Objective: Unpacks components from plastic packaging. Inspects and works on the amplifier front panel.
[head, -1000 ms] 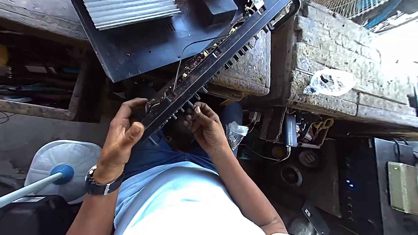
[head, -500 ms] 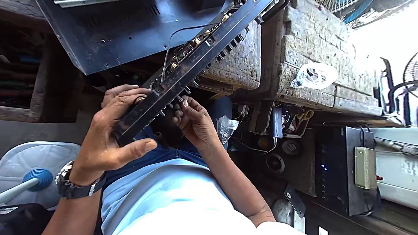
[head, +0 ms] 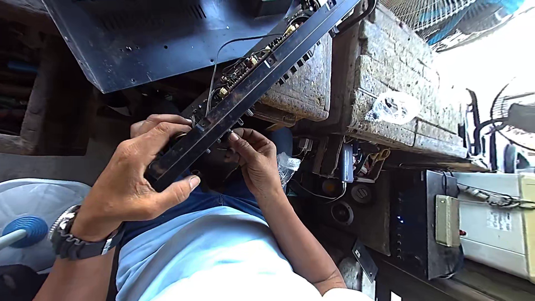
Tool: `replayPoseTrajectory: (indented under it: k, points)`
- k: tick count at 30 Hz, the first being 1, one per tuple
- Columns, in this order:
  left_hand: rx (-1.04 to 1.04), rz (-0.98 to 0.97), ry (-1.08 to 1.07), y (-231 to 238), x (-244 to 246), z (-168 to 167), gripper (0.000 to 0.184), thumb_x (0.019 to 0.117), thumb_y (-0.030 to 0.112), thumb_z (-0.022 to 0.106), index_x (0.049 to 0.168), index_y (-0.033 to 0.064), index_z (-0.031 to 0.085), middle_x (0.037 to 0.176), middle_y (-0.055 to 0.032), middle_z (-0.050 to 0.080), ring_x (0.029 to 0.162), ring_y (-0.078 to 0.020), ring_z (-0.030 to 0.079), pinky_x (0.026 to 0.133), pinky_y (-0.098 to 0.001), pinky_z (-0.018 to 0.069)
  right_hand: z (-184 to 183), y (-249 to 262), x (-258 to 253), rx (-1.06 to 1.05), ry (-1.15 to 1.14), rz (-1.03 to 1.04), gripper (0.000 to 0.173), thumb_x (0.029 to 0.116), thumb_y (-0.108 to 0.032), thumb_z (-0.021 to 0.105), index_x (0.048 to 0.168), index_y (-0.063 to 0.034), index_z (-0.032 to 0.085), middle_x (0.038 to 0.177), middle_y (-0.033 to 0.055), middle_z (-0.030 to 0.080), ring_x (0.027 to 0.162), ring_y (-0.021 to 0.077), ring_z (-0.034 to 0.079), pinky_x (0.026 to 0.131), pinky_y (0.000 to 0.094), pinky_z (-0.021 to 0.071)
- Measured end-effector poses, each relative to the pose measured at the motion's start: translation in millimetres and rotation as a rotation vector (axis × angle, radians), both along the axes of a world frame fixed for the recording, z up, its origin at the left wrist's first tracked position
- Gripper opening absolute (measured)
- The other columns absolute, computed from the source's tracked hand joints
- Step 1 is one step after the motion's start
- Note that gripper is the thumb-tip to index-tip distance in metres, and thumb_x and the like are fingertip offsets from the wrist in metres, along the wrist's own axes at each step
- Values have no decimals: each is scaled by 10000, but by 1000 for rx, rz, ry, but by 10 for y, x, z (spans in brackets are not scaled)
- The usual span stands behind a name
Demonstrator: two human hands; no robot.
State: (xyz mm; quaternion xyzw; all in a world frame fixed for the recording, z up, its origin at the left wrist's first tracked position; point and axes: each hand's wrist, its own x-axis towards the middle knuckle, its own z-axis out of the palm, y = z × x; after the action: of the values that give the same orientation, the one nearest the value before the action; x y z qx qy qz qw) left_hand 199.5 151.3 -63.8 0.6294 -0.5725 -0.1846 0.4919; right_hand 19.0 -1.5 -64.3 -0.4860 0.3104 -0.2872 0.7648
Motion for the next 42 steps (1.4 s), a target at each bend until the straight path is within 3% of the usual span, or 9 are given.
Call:
replayPoseTrajectory:
  k: [20, 24, 28, 32, 35, 37, 39, 42]
  points:
    - [-11, 25, 31, -18, -25, -4, 615, 766, 427, 700, 1274, 85, 638, 1335, -31, 595, 1300, -165, 517, 1104, -408, 426, 63, 84, 168, -64, 57, -131, 127, 954, -72, 698, 1062, -6, 697, 807, 92, 702, 619, 119, 681, 611, 292, 622]
    - [-6, 35, 35, -21, -25, -2, 616, 767, 423, 698, 1277, 84, 633, 1335, -31, 593, 1291, -162, 523, 1094, -408, 432, 38, 71, 170, -184, 120, -85, 140, 1006, -146, 627, 1027, -21, 686, 771, 83, 684, 588, 123, 666, 570, 302, 611]
    - [4, 38, 37, -15, -23, 7, 619, 766, 421, 696, 1285, 92, 630, 1342, -25, 590, 1296, -164, 522, 1095, -409, 439, 55, 21, 172, -294, 164, -18, 260, 1057, -199, 520, 947, -15, 668, 752, 89, 682, 574, 139, 659, 543, 311, 600]
    - [11, 39, 40, -14, -31, 19, 610, 771, 428, 691, 1287, 108, 634, 1346, -14, 590, 1311, -164, 510, 1097, -412, 429, 38, -85, 184, -198, 166, 40, 371, 1086, -197, 433, 876, -2, 670, 720, 91, 691, 541, 130, 642, 503, 286, 569]
    - [19, 44, 32, -11, -19, 24, 610, 773, 440, 691, 1284, 111, 637, 1343, -14, 588, 1309, -163, 506, 1095, -416, 421, 67, -98, 122, -143, 200, 108, 436, 1106, -318, 383, 945, -36, 675, 761, 84, 691, 546, 128, 637, 508, 284, 571]
    - [20, 46, 34, -10, -14, 30, 613, 771, 444, 694, 1281, 109, 639, 1340, -14, 591, 1313, -167, 501, 1103, -424, 410, 71, -67, 112, -148, 215, 99, 307, 1064, -306, 479, 995, -64, 655, 790, 66, 664, 577, 120, 626, 535, 287, 573]
    - [19, 43, 41, -12, -15, 35, 610, 770, 444, 696, 1281, 114, 640, 1337, -12, 590, 1315, -169, 496, 1100, -428, 405, 75, -32, 140, -137, 182, 53, 141, 991, -201, 602, 973, -64, 634, 753, 61, 619, 561, 109, 600, 526, 277, 565]
    - [26, 45, 43, -11, -17, 34, 606, 772, 436, 690, 1283, 113, 639, 1347, -12, 585, 1318, -168, 500, 1107, -424, 410, 90, -31, 166, -114, 158, 55, 162, 1007, -183, 574, 946, -47, 639, 723, 68, 617, 535, 118, 598, 509, 287, 566]
